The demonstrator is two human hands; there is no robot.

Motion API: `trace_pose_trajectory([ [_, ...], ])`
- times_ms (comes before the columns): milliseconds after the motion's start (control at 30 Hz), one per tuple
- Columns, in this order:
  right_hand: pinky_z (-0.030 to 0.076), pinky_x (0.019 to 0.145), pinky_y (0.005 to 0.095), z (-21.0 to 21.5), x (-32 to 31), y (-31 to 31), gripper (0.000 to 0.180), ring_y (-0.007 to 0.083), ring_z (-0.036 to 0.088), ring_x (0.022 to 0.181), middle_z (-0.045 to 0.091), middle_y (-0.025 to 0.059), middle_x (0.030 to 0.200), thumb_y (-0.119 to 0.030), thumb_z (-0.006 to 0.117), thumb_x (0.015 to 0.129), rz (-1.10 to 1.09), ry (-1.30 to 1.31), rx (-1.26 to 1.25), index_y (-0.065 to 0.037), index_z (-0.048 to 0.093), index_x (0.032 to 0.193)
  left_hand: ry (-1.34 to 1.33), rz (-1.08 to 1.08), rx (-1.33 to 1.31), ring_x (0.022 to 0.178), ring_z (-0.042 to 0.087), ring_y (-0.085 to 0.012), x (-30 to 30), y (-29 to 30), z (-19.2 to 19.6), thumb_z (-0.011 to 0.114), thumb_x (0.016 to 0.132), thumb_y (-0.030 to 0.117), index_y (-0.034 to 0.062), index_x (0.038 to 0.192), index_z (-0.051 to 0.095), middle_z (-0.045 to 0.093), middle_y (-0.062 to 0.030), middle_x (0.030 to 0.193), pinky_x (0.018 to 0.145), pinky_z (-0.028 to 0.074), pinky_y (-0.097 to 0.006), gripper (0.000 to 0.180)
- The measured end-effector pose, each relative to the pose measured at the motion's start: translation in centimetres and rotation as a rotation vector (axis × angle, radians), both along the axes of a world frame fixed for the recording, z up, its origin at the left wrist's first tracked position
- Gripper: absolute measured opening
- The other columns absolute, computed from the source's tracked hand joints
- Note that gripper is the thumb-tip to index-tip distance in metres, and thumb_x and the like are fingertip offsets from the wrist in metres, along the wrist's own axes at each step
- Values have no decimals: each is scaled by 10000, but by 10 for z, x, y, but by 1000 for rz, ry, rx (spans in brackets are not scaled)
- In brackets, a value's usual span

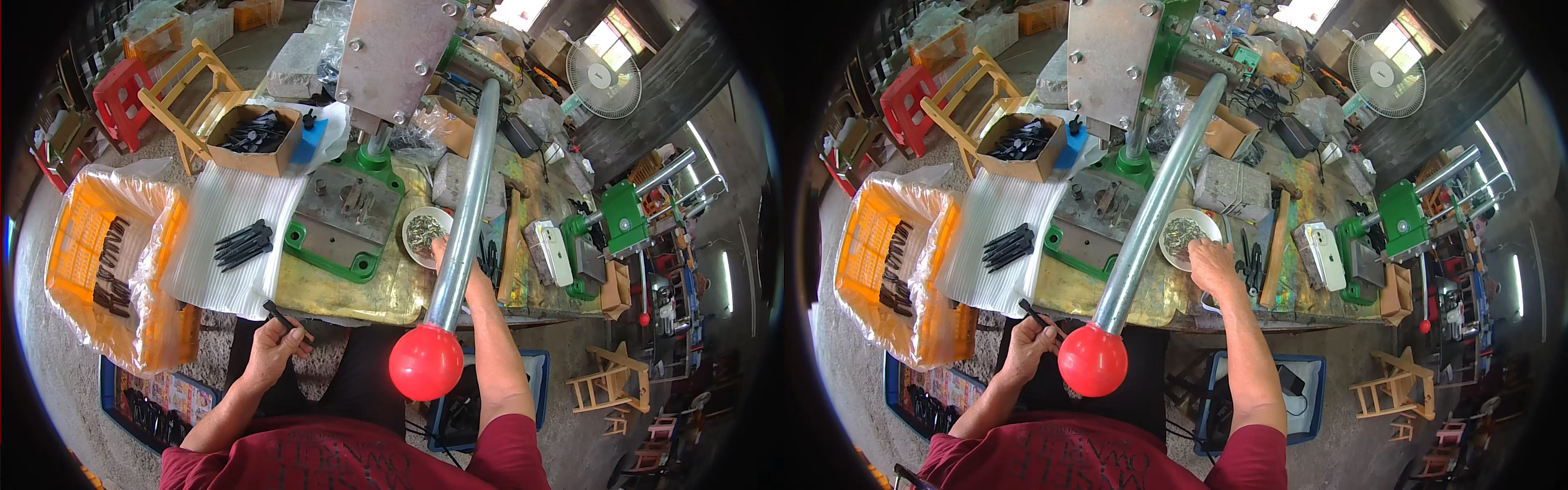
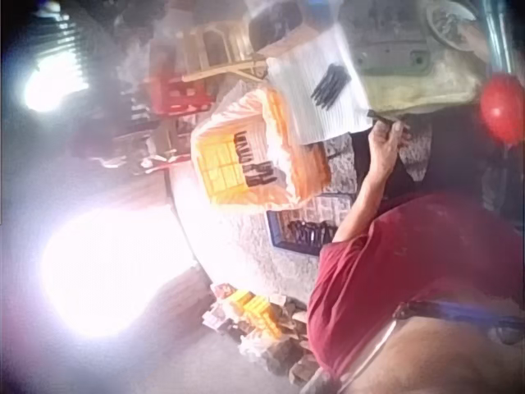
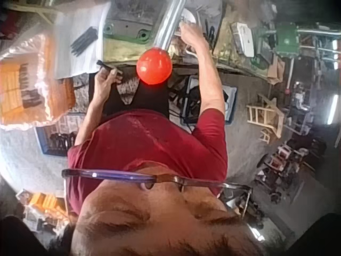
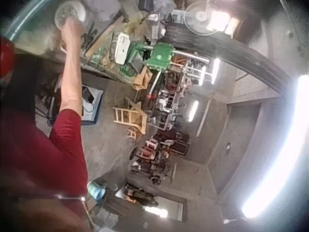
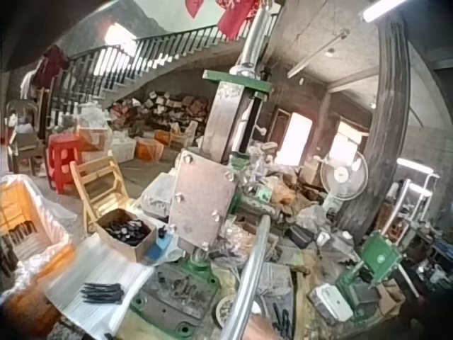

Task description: The person assembles small components by inserting metal pins into plastic parts and then pressing them together using a manual press machine.

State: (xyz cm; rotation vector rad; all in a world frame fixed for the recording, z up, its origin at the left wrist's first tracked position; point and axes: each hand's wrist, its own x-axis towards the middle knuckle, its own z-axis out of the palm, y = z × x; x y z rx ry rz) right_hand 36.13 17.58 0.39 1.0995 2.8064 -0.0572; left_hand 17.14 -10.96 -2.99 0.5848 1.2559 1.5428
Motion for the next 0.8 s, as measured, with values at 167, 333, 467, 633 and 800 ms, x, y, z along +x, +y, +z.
trace_pose_trajectory([
  [167,387,635,445,-10,11,13,96,339,538,744,545,183,774,-43,401,742,-104,299,-154,4,461,800,29,-10,-3,607,559,-123,0,-1,2,480,839,99,0,851,465,567,-98,757,523,470,-220,100],
  [333,373,611,444,-11,15,11,78,331,533,721,551,156,757,-66,415,755,-112,561,-176,-15,466,785,51,-9,-15,610,558,-121,-2,-4,0,480,839,96,1,850,465,568,-98,757,521,469,-221,96],
  [467,355,656,426,-7,17,8,88,284,528,781,550,114,774,-104,453,759,-116,519,-179,-45,510,792,52,-1,-6,613,558,-120,-1,-3,-1,480,839,95,0,853,465,569,-97,755,519,468,-220,97],
  [633,352,671,418,0,12,4,81,262,524,804,544,91,767,-104,489,738,-121,358,-138,-60,544,776,21,-5,0,611,556,-118,1,-2,-1,483,838,98,-1,853,468,568,-96,752,519,468,-220,102],
  [800,349,697,417,11,0,0,107,265,539,801,558,102,835,-40,480,704,-44,47,-28,-43,551,784,1,11,-14,603,554,-115,1,-1,-1,486,837,101,-1,840,473,568,-93,747,517,465,-217,103],
])
